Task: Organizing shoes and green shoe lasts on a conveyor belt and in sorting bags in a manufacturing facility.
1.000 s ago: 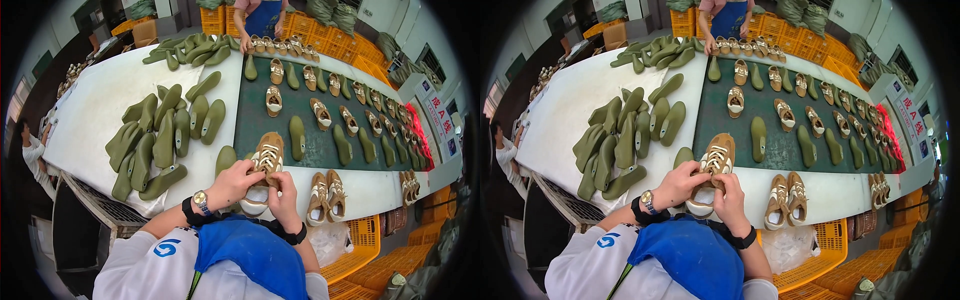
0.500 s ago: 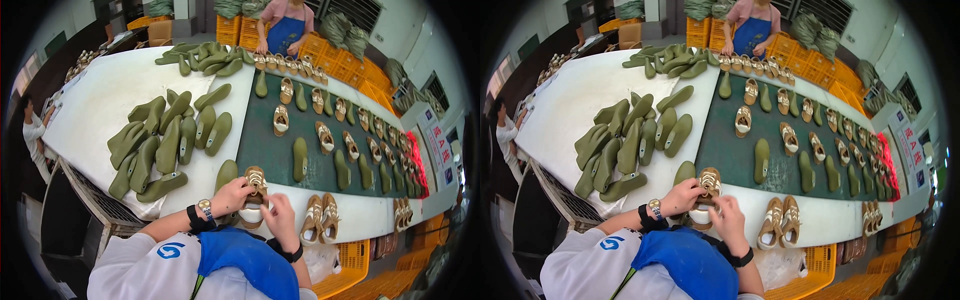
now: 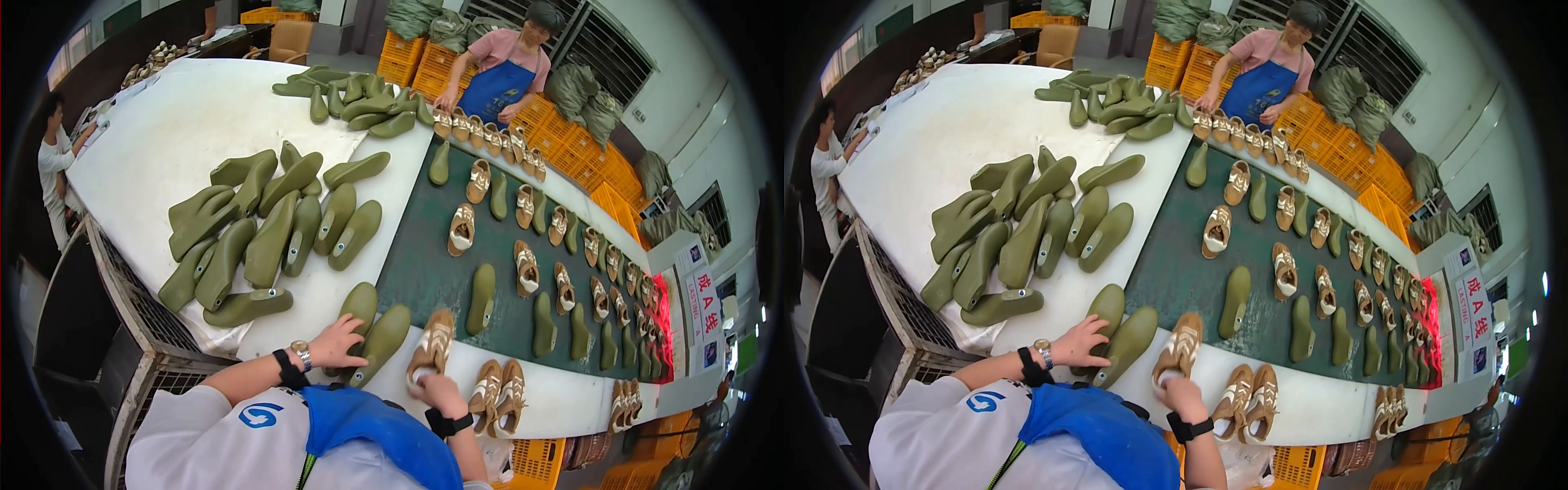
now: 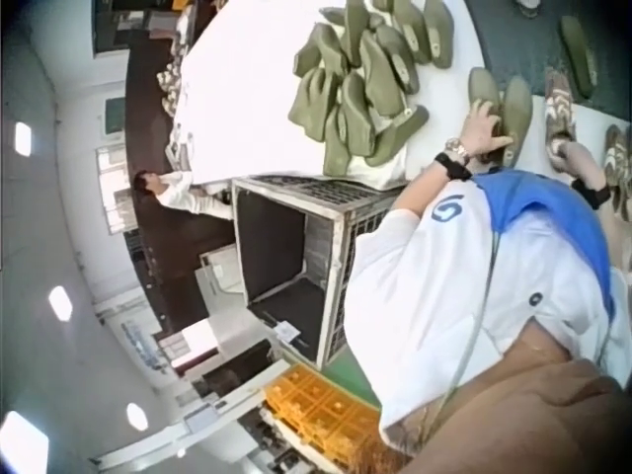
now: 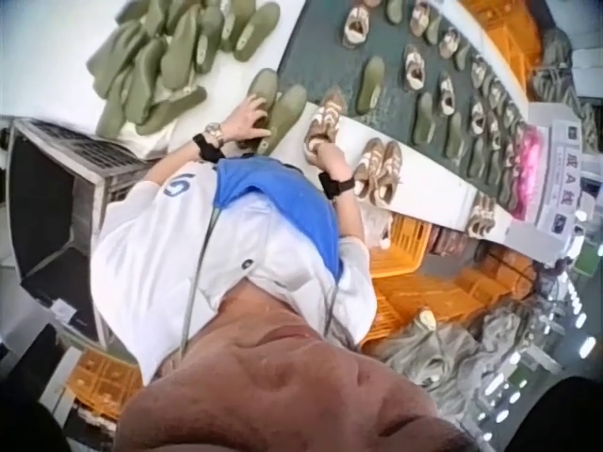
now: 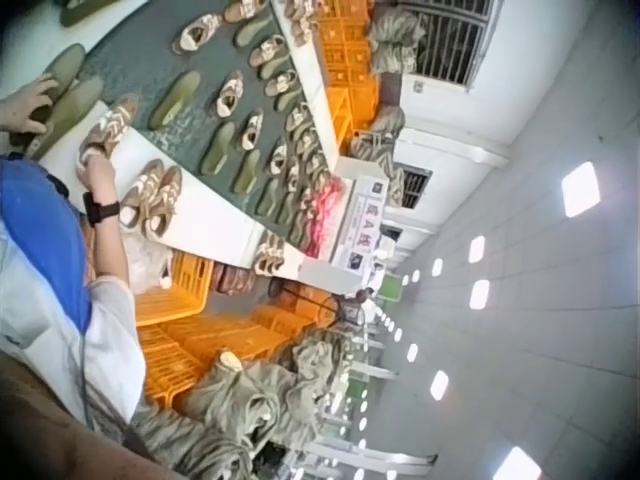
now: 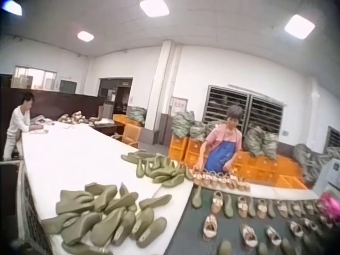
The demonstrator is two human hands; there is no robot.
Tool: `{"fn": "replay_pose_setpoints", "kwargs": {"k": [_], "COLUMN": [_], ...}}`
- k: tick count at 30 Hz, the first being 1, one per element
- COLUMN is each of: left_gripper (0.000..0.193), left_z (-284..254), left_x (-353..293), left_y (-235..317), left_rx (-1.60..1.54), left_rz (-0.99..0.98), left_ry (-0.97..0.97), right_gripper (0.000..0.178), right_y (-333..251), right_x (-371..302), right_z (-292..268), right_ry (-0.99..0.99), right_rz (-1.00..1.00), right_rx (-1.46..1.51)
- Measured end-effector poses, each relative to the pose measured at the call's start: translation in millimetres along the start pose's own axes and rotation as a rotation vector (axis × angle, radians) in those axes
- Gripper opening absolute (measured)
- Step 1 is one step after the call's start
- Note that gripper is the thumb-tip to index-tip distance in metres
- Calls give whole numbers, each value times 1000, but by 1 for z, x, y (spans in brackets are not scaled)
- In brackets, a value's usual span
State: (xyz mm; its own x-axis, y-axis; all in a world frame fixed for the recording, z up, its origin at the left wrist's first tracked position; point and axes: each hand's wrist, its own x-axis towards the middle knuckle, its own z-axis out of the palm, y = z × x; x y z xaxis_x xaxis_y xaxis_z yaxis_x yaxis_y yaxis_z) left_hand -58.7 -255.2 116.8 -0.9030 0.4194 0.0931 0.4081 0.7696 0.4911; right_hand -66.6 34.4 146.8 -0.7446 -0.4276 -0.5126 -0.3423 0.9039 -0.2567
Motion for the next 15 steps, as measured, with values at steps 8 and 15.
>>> {"fn": "replay_pose_setpoints", "kwargs": {"k": [8,15], "left_gripper": [52,42], "left_z": [13,30], "left_x": [1,-12], "left_y": [-8,-4], "left_rx": [-214,-296], "left_rz": [72,-172], "left_ry": [124,396], "right_gripper": [32,55], "right_y": [-29,-84], "right_x": [-18,42], "right_z": [-34,-2], "right_ry": [355,53], "right_rz": [-106,-393], "right_rx": [135,225]}}
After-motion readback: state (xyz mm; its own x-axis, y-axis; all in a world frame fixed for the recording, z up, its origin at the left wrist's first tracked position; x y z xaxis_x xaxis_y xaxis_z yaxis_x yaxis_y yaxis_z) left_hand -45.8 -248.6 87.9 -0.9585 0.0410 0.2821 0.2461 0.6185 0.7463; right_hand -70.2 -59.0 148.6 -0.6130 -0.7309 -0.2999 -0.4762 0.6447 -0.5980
